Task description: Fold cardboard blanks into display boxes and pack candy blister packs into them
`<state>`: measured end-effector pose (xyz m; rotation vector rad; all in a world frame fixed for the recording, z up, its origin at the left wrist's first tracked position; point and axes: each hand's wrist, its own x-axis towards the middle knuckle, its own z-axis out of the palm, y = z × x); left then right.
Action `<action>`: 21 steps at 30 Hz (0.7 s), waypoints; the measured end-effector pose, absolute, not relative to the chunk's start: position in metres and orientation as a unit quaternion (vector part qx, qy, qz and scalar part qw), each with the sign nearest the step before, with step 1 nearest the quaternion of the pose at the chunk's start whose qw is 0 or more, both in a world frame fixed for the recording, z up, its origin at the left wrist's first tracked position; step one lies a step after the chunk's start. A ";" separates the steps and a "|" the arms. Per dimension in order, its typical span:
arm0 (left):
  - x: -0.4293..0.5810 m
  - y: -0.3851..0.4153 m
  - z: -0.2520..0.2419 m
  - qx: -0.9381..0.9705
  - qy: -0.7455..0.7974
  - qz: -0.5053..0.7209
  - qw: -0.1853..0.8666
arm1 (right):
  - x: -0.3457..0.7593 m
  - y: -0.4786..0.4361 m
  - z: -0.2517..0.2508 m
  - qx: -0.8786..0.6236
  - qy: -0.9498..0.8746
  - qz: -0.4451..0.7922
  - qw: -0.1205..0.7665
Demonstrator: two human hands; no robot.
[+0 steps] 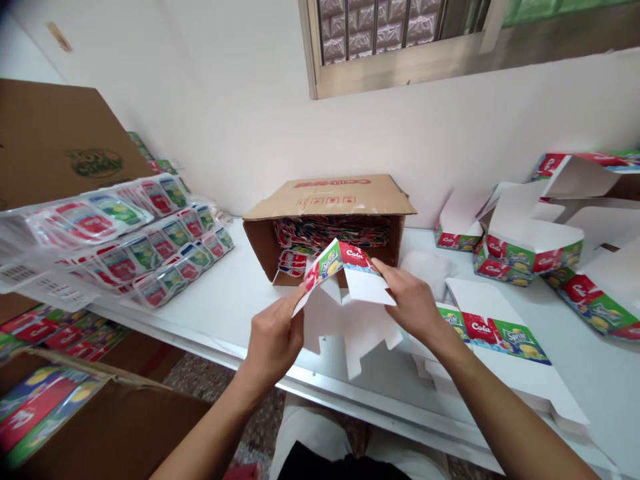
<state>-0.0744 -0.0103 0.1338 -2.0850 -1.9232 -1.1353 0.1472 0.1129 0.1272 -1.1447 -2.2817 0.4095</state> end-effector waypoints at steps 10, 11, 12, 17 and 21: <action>-0.101 0.008 0.102 -0.682 -0.707 -0.181 0.048 | 0.141 0.109 0.078 -0.403 -0.882 0.232 0.081; -0.102 0.012 0.098 -0.680 -0.713 -0.169 0.016 | 0.140 0.111 0.066 -0.409 -0.876 0.250 0.059; -0.101 0.015 0.095 -0.677 -0.716 -0.169 0.000 | 0.141 0.113 0.055 -0.417 -0.868 0.268 0.044; -0.083 -0.008 0.078 -0.715 -0.569 -0.400 0.076 | 0.147 0.121 0.027 -0.489 -0.773 0.399 0.069; -0.063 -0.023 0.049 -0.810 -0.438 -0.386 -0.057 | 0.146 0.120 0.026 -0.506 -0.726 0.463 0.049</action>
